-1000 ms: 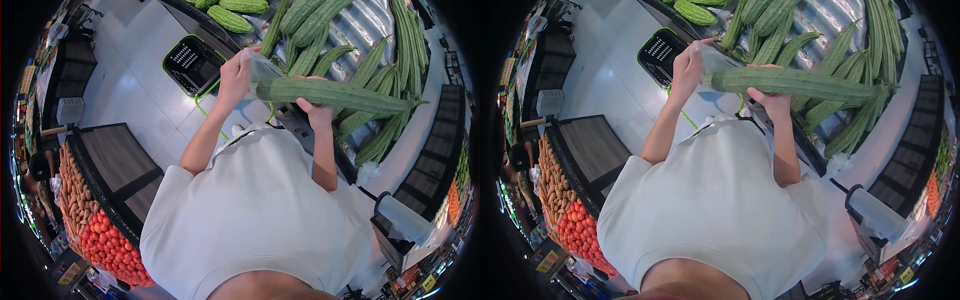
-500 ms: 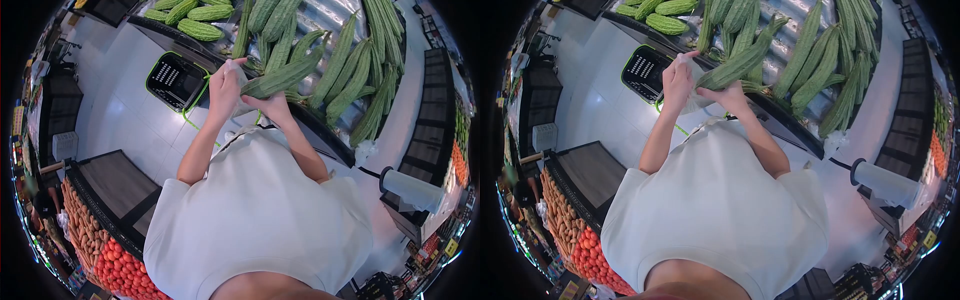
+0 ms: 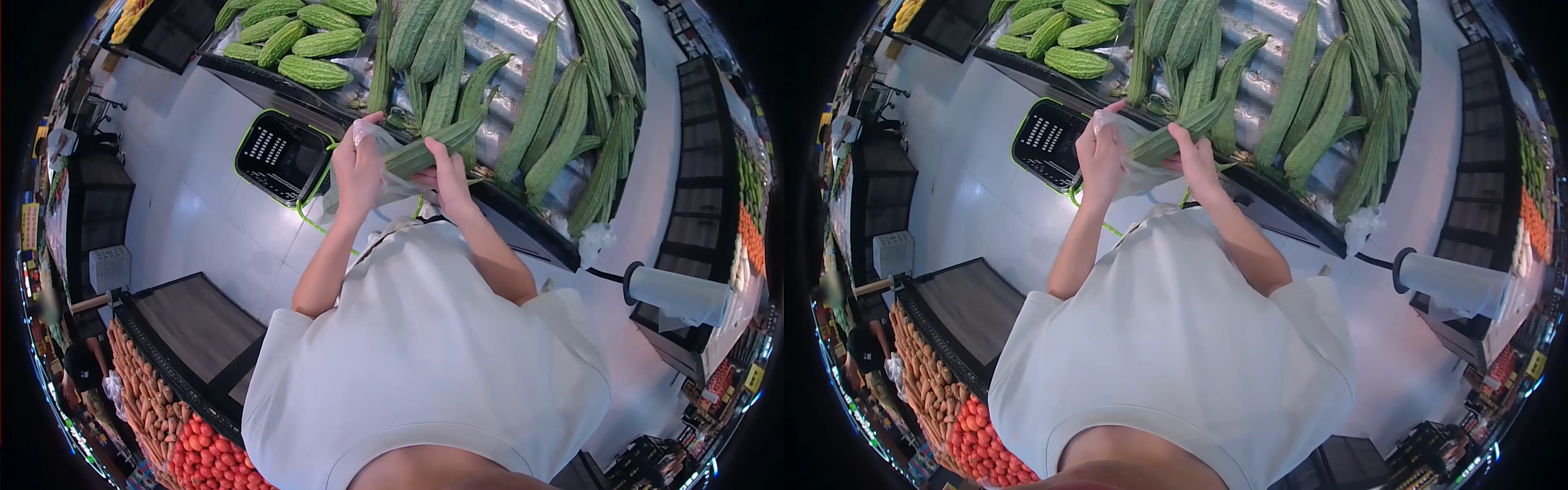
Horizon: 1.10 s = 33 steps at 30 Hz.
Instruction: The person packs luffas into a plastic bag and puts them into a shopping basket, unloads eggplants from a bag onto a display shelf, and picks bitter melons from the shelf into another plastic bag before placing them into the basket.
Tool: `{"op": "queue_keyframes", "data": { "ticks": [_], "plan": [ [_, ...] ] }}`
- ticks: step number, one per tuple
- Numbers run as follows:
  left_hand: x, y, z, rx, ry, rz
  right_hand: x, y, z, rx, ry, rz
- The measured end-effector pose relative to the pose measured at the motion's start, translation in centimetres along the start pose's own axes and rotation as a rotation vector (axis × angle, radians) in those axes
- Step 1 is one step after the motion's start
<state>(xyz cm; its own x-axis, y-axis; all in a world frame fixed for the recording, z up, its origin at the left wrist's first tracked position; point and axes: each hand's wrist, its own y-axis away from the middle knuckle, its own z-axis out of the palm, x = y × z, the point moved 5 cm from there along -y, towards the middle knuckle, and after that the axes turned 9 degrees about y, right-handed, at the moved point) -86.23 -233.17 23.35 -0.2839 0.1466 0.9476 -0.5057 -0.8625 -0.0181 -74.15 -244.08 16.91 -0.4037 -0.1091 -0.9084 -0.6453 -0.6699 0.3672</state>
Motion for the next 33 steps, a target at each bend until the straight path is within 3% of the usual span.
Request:
{"op": "queue_keyframes", "data": {
  "ticks": [3,6,11,13,16,21,24,25,26,28,30,33],
  "plan": [
    [0.8,-0.3,-0.5,0.038,-0.002,-0.002,0.9,-1.9,-0.9,-0.031,0.462,-0.206],
    [0.9,-0.7,-1.4,0.057,-0.030,0.022,2.0,-3.2,-1.8,-0.128,0.436,-0.091],
    [0.4,-1.4,-1.5,0.100,0.028,0.017,-0.5,-2.2,-3.0,-0.158,0.398,-0.092],
    [-0.3,-1.7,-1.6,0.077,0.044,0.022,-1.9,-1.6,-4.5,0.017,0.476,-0.280],
    [-0.7,-1.9,-0.9,0.057,0.050,0.032,-3.4,-0.8,-5.9,0.054,0.431,-0.383],
    [0.0,-1.4,0.6,0.044,0.039,0.046,-5.5,1.5,-8.2,0.056,0.556,-0.228],
    [0.3,-1.4,0.5,0.044,0.054,0.055,-8.9,3.6,-9.3,0.122,0.647,-0.360],
    [0.5,-1.2,0.4,0.051,0.071,0.040,-9.5,3.9,-10.6,0.192,0.798,-0.283],
    [0.6,-1.1,0.5,0.055,0.089,0.024,-10.6,3.9,-11.7,0.246,0.830,-0.382],
    [0.7,-0.8,0.5,0.049,0.068,0.027,-13.4,3.3,-14.0,0.311,0.542,-0.371],
    [0.6,-0.9,0.4,0.037,0.052,0.025,-15.6,0.3,-17.1,0.412,0.574,-0.497],
    [0.8,-1.1,-0.4,0.051,-0.043,0.044,-18.8,-5.1,-19.1,0.573,0.993,-0.330]
  ]
}}
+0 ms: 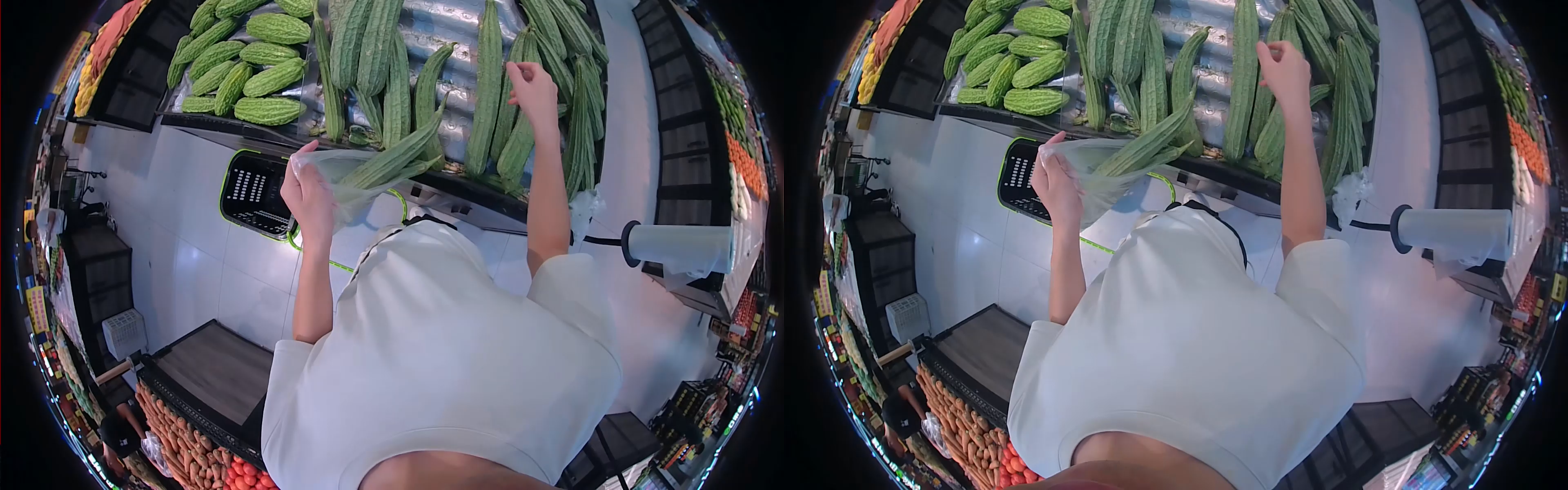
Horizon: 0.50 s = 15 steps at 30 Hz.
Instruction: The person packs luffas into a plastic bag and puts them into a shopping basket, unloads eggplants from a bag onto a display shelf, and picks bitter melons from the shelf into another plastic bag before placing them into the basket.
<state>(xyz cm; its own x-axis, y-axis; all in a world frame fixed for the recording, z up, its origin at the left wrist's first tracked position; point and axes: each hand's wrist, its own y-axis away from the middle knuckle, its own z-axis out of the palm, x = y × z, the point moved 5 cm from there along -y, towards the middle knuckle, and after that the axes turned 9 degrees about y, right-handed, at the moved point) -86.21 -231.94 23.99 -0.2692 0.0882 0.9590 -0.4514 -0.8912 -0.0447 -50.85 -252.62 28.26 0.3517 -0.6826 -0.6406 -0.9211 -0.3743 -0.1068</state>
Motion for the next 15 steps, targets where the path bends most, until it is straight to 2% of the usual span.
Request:
{"op": "queue_keyframes", "data": {
  "ticks": [1,2,4,7,11,15],
  "plan": [
    [0.3,-0.2,-0.1,0.001,-0.004,0.003,-0.4,-1.9,0.7,-0.011,0.126,0.015],
    [0.7,-0.4,-0.1,-0.008,-0.018,0.017,-0.2,-4.1,2.0,-0.015,0.121,0.012],
    [1.1,-1.1,-0.6,-0.026,-0.038,0.092,0.1,-7.4,4.5,0.147,0.614,-0.079],
    [2.0,-1.4,-0.8,0.005,0.000,0.040,-0.8,-8.7,6.1,0.082,0.784,-0.073],
    [2.4,-1.9,-1.4,-0.003,0.026,0.071,-1.0,-9.2,6.9,-0.005,0.725,-0.108],
    [3.0,-2.3,-0.7,-0.018,-0.024,0.081,-1.1,-9.6,5.9,0.041,0.666,-0.115]
  ]
}}
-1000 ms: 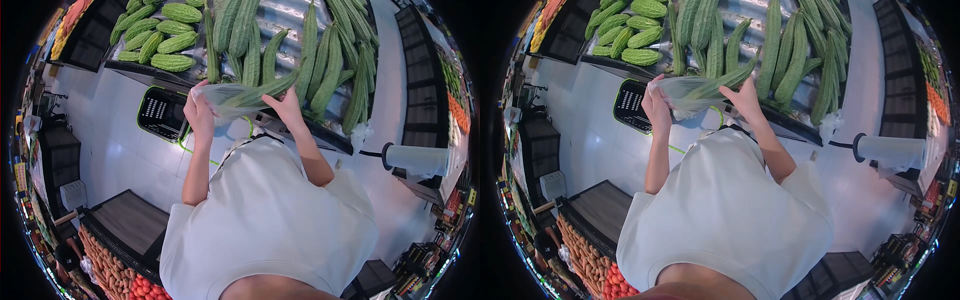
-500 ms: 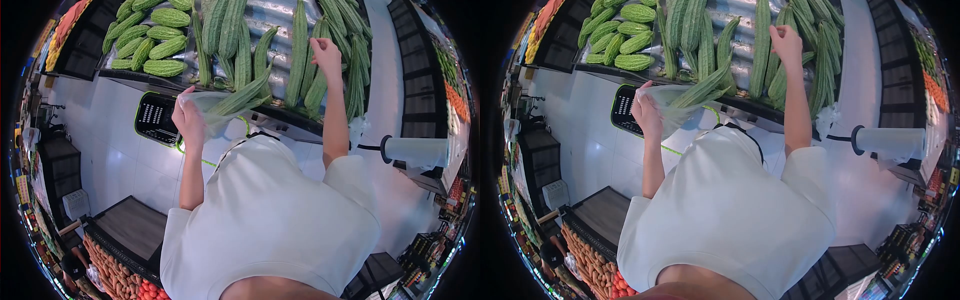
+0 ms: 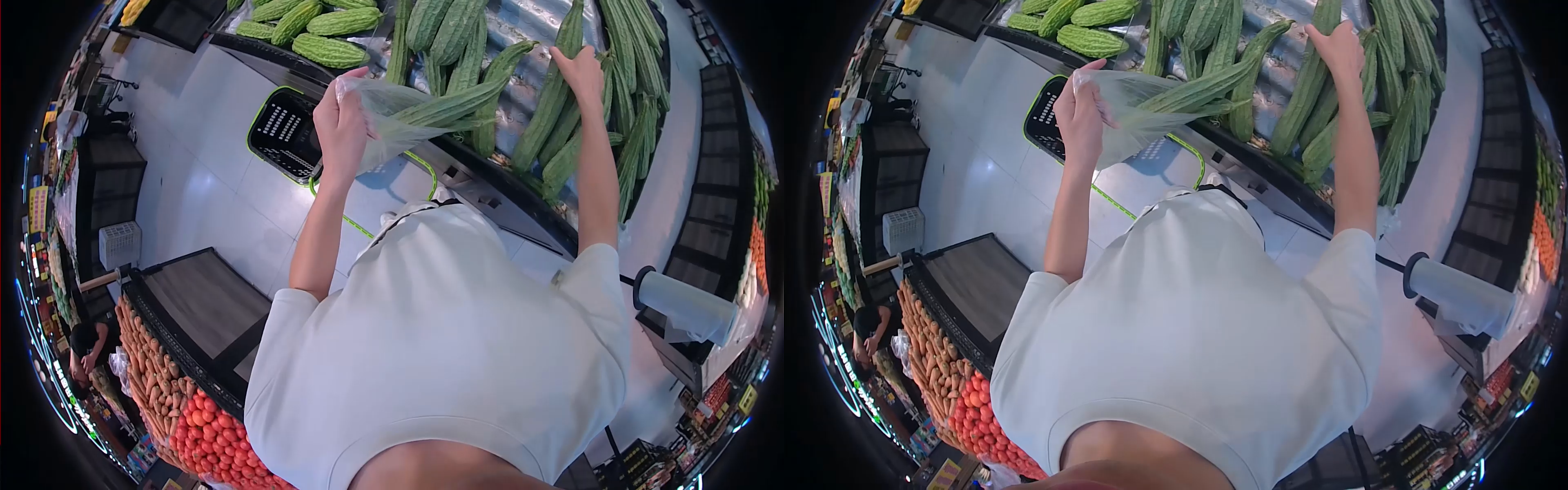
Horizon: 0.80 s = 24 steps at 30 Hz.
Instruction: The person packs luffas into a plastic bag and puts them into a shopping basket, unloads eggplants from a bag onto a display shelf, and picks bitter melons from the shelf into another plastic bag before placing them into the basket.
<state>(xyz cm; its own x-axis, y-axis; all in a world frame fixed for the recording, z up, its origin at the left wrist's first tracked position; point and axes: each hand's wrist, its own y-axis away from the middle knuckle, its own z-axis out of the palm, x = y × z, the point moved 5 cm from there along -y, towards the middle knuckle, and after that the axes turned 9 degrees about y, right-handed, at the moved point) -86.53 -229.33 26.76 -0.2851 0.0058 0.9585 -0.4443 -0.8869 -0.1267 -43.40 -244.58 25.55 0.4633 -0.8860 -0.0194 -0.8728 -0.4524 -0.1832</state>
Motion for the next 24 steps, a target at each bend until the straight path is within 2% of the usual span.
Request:
{"op": "queue_keyframes", "data": {
  "ticks": [4,6,8,9,11,15,17,18,20,24],
  "plan": [
    [0.2,-0.4,1.6,-0.056,0.027,0.000,0.6,5.1,-10.6,0.356,-0.292,-0.020],
    [-0.2,-0.9,2.6,-0.080,0.044,-0.007,1.2,9.0,-15.9,0.706,-0.429,-0.107],
    [-0.7,-1.2,3.5,-0.129,0.014,-0.013,3.7,10.9,-17.6,0.826,-0.740,-0.039],
    [-0.9,-1.3,3.8,-0.139,-0.015,-0.019,4.1,11.8,-18.2,0.825,-0.741,-0.038],
    [-0.9,-1.7,4.5,-0.145,-0.006,-0.022,4.6,14.2,-19.4,0.968,-1.004,-0.024],
    [-0.2,-1.7,6.0,-0.179,-0.066,-0.008,4.1,16.8,-20.2,1.019,-1.097,0.015],
    [-0.1,-1.5,6.5,-0.194,-0.075,-0.004,3.7,17.4,-20.3,0.980,-1.446,0.076],
    [-0.1,-1.4,6.8,-0.205,-0.080,0.000,3.4,17.5,-20.1,0.985,-1.443,0.080],
    [-0.1,-1.0,7.4,-0.225,-0.088,0.008,2.2,16.6,-18.8,0.863,-1.532,-0.032],
    [0.6,-0.7,8.4,-0.259,-0.113,0.051,-1.9,16.0,-13.6,0.607,-1.488,0.018]
  ]
}}
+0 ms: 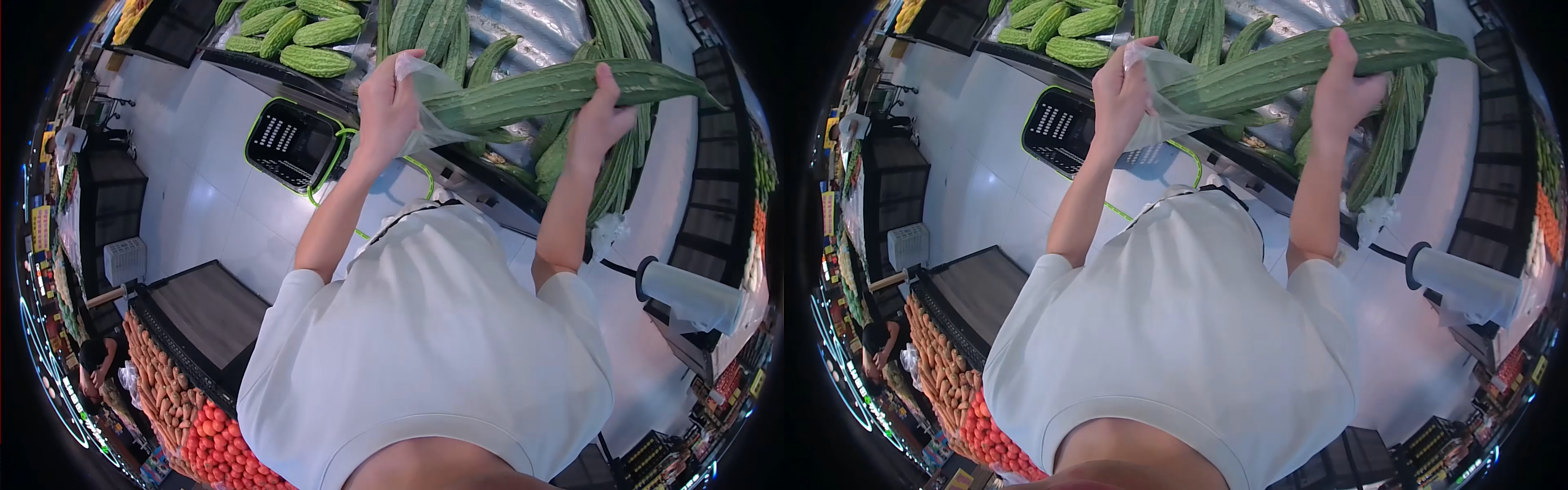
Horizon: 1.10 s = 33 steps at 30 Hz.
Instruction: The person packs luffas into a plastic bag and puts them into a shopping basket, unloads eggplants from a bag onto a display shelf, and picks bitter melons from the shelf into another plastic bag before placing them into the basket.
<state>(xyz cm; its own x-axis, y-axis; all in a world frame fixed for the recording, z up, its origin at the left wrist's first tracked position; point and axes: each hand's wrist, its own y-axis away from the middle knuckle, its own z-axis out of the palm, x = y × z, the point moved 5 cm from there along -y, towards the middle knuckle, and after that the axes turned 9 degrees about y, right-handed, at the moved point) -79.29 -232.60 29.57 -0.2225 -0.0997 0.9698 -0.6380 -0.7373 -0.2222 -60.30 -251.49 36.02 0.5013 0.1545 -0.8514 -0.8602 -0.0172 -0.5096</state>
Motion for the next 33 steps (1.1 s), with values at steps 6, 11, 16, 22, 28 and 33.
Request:
{"op": "queue_keyframes", "data": {
  "ticks": [6,11,16,22,28,33],
  "plan": [
    [-0.1,-0.7,0.7,-0.012,-0.135,0.160,5.5,7.5,3.6,-0.160,0.157,0.152],
    [0.8,-0.5,1.8,-0.070,-0.046,0.063,6.9,7.2,3.6,-0.400,0.069,0.574],
    [0.7,-1.4,3.5,-0.154,-0.079,0.052,10.2,7.4,3.9,-0.435,0.000,0.739],
    [3.7,-3.6,5.0,-0.290,0.130,-0.025,11.0,4.3,2.6,-0.449,-0.052,0.702],
    [4.9,-7.2,10.0,-0.478,0.609,-0.320,2.6,-4.8,0.3,-0.097,0.118,-0.012],
    [2.6,-11.9,14.8,-0.464,0.933,-0.329,-1.7,-12.0,0.6,-0.106,0.818,-0.116]
  ]
}}
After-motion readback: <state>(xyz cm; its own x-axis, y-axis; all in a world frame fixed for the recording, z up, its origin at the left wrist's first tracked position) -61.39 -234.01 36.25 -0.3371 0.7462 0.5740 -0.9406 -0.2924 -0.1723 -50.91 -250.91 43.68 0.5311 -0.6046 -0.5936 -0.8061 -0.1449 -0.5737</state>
